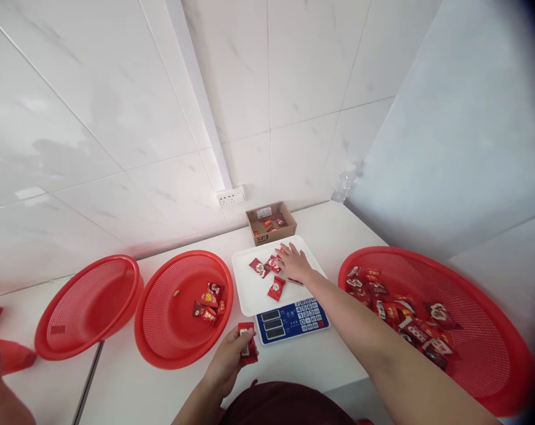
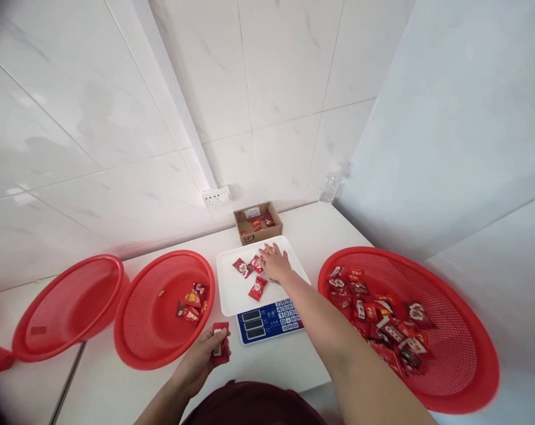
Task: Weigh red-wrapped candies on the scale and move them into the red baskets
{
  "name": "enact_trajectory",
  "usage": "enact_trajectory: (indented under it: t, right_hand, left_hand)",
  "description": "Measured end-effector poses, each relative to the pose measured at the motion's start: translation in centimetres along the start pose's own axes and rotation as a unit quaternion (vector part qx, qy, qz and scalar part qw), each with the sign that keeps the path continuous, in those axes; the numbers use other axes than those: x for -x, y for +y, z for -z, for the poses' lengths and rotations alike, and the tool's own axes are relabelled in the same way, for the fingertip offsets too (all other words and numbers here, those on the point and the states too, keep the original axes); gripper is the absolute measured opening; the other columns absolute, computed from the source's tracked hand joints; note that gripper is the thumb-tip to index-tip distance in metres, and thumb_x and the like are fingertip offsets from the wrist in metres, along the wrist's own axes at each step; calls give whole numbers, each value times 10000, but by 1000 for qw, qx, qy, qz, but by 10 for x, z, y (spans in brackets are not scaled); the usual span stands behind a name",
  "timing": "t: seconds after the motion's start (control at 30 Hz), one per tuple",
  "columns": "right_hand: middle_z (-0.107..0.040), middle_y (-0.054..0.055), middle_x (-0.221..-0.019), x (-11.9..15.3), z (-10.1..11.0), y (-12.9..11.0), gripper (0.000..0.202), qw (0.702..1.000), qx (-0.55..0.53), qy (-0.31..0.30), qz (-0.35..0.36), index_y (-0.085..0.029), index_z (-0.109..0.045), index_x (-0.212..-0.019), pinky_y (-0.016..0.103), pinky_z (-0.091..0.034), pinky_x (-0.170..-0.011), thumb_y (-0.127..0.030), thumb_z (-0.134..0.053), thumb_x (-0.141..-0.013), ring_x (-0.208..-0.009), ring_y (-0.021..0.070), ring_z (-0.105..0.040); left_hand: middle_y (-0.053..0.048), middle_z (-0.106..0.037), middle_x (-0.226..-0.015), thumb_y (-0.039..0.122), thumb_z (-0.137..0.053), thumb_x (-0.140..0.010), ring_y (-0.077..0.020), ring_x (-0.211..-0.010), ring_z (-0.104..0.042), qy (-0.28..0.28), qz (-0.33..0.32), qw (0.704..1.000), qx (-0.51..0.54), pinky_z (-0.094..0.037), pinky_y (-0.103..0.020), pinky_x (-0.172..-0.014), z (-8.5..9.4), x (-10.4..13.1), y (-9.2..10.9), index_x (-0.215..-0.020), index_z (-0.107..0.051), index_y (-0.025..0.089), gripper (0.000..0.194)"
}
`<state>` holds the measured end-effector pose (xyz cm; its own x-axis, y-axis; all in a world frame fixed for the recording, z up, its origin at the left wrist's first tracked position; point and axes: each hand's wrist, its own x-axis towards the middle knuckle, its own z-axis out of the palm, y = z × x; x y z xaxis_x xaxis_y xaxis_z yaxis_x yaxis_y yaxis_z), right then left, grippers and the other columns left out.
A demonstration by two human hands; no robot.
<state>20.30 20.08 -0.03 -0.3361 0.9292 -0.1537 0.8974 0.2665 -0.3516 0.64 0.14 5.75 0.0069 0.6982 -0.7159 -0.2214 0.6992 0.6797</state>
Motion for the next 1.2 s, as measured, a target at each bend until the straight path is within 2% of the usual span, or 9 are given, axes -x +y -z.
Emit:
enact_trajectory:
  t: [0.2, 0.37, 0.47, 0.57, 0.67, 0.77, 0.9, 1.03, 1.2]
  right_hand:
    - [-264, 83, -1472, 17, -7, 1, 474, 1000, -9, -3, 2, -229, -416, -1316, 542, -252, -1022, -403, -318, -886, -1348, 320, -173]
    - [-392, 99, -1397, 59, -11, 6, 441, 987, -95, 122, 41, -203, -472, -1269, 464, -313, -1035, -370, -326, -888, -1321, 262, -270]
    - [-502, 92, -1298, 98, -17, 13, 406, 969, -178, 163, 52, -232, -525, -1206, 463, -349, -1023, -394, -365, -869, -1251, 250, -393]
    - [-576, 114, -1207, 139, -24, 10, 414, 952, -282, 116, -11, -217, -546, -1165, 462, -409, -966, -436, -418, -838, -1126, 259, -520]
    - [-630, 111, -1117, 170, -25, -10, 428, 914, -403, 4, -59, -204, -540, -1155, 408, -469, -885, -453, -442, -821, -1015, 240, -591]
    - [-672, 81, -973, 187, -19, -40, 391, 876, -476, -70, -33, -194, -574, -1072, 359, -482, -820, -463, -463, -810, -901, 216, -622]
    - [-653, 45, -724, 197, -12, -65, 367, 850, -508, -139, -13, -160, -584, -792, 283, -454, -625, -498, -442, -816, -666, 164, -585]
    - [-600, 8, -617, 204, -15, -63, 400, 835, -521, -176, -14, -160, -554, -741, 233, -371, -536, -534, -429, -812, -556, 122, -508]
    - [-528, -18, -529, 212, -17, -59, 415, 855, -498, -139, -39, -183, -492, -606, 233, -357, -555, -553, -442, -789, -534, 118, -471]
  left_hand:
    - [35, -540, -603, 520, -695, -591, -99, -585, -517, 2, 14, 1000, 6, -413, -251, -613, 3, 0, -6, -796, -513, 173, 442]
    - [24, -545, -671, 481, -675, -636, -122, -658, -558, -37, 19, 999, -5, -457, -294, -672, -1, 4, -5, -876, -505, 186, 417]
    - [21, -548, -702, 434, -667, -652, -112, -647, -552, -54, -5, 998, -45, -451, -272, -640, -4, 6, -4, -896, -497, 192, 383]
    - [12, -568, -724, 392, -653, -669, -87, -577, -510, -65, -31, 993, -96, -397, -222, -543, -8, 6, -6, -897, -486, 190, 348]
    - [-8, -596, -727, 365, -621, -702, -70, -528, -464, -92, -59, 983, -146, -334, -201, -489, -14, 5, -9, -874, -484, 175, 290]
    - [-4, -606, -692, 349, -614, -709, -71, -511, -451, -142, -73, 968, -194, -317, -202, -484, -23, 8, -10, -859, -482, 174, 266]
    - [5, -625, -696, 317, -623, -694, -87, -545, -482, -177, -72, 953, -236, -326, -205, -505, -36, 18, -8, -846, -440, 198, 266]
    - [43, -573, -635, 319, -633, -682, -85, -530, -472, -191, -65, 948, -246, -313, -203, -501, -40, 24, -12, -831, -419, 204, 285]
    - [46, -526, -605, 509, -574, -716, -77, -507, -441, -194, -91, 943, -254, -304, -208, -497, -39, 23, -22, -827, -452, 179, 369]
